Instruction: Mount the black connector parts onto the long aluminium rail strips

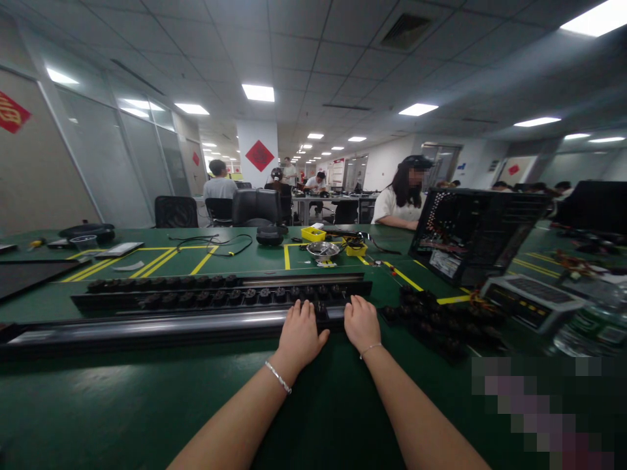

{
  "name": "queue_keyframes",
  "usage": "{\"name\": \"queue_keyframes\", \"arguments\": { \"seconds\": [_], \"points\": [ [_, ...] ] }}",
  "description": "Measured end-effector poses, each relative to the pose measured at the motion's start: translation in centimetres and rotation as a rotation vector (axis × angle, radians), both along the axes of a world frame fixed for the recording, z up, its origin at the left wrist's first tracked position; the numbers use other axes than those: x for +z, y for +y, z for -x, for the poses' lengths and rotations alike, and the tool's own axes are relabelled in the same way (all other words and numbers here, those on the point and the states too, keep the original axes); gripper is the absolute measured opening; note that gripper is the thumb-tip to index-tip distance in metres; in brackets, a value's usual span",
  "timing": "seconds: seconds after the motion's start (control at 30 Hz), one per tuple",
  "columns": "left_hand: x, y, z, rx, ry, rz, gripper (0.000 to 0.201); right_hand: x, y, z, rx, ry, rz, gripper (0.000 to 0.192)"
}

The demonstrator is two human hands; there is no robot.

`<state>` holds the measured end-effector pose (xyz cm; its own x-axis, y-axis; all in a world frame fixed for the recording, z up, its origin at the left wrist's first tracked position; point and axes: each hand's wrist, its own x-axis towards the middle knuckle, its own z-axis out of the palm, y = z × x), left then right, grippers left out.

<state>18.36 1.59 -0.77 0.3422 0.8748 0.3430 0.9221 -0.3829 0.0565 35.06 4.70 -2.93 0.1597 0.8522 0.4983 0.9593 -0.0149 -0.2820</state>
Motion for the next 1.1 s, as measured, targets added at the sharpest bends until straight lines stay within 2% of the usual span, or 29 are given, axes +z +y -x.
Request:
{"name": "queue_keyframes", "arguments": {
  "seconds": [0.67,1.1],
  "points": [
    [0.0,0.0,-0.9,-0.017,-0.004,-0.006,0.07,0.0,0.0,0.0,0.0,0.004,-0.004,0.049],
    [0.2,0.0,-1.8,-0.03,-0.009,0.002,0.069,-0.2,0.0,0.2,0.0,0.01,-0.087,0.046]
  ]
}}
